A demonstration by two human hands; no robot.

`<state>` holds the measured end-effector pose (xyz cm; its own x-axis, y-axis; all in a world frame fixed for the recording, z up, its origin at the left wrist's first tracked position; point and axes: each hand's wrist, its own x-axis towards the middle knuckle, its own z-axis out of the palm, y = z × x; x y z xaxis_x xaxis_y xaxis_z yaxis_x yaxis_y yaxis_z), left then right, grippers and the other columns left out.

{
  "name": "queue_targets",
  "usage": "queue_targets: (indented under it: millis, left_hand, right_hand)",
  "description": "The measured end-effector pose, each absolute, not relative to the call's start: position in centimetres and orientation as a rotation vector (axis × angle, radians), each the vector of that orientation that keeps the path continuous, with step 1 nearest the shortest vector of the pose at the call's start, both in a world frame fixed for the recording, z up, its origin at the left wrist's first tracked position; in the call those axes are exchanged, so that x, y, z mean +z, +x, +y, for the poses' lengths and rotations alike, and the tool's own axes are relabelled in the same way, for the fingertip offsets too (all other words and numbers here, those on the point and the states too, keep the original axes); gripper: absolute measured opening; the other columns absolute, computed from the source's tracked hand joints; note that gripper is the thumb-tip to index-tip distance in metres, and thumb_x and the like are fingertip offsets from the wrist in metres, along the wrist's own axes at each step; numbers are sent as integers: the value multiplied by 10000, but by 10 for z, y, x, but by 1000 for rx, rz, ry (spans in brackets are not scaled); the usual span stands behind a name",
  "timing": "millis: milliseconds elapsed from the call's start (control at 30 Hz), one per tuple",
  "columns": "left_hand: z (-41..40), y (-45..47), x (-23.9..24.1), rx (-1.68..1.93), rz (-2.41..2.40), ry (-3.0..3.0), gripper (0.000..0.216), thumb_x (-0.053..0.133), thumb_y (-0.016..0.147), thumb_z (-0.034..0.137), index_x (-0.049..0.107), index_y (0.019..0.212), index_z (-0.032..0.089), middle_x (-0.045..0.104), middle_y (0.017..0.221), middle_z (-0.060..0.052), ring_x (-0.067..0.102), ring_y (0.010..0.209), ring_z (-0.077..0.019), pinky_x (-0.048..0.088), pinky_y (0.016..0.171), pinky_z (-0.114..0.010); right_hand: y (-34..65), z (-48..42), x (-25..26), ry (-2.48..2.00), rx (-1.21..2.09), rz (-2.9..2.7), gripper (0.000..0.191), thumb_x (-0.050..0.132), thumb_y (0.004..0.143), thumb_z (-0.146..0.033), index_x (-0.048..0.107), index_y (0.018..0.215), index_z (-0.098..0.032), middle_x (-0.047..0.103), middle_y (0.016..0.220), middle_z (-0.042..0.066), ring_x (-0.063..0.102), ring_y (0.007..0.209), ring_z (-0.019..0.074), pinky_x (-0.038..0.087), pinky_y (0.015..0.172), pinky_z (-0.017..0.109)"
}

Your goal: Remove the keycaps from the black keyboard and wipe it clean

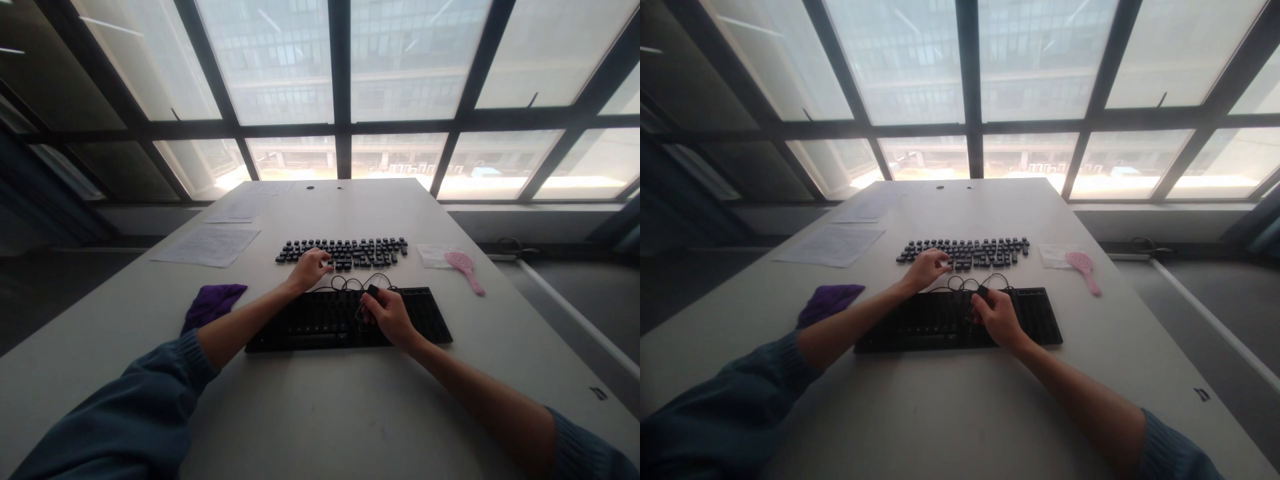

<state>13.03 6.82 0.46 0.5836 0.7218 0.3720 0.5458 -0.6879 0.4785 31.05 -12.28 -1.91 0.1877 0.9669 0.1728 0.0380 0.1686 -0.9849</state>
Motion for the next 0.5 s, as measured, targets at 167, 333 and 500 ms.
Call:
queue_targets:
  millis: [167, 333, 500]
  left_hand:
    - [15, 111, 33, 870, 878, 2535, 148, 622, 916, 277, 700, 968, 162, 651, 879, -38, 603, 702, -140, 505, 688, -270]
    - [-61, 92, 29, 701, 640, 2679, 147, 637, 927, 299, 688, 1000, 182, 659, 947, -61, 608, 893, -190, 500, 819, -319]
    - [-86, 86, 3, 663, 601, 2809, 265, 724, 858, 363, 680, 1064, 202, 663, 1005, -65, 586, 944, -223, 488, 855, -375]
  right_hand:
    - [311, -122, -20, -1179, 916, -1170, 334, 637, 887, -449, 609, 722, -160, 621, 611, 10, 570, 483, 137, 426, 456, 236]
    - [310, -123, -18, -1192, 893, -1168, 343, 639, 878, -461, 610, 707, -164, 623, 600, 8, 566, 473, 136, 423, 448, 238]
    - [309, -124, -16, -1214, 892, -1144, 354, 652, 860, -488, 616, 720, -164, 633, 607, 15, 570, 473, 141, 421, 440, 241]
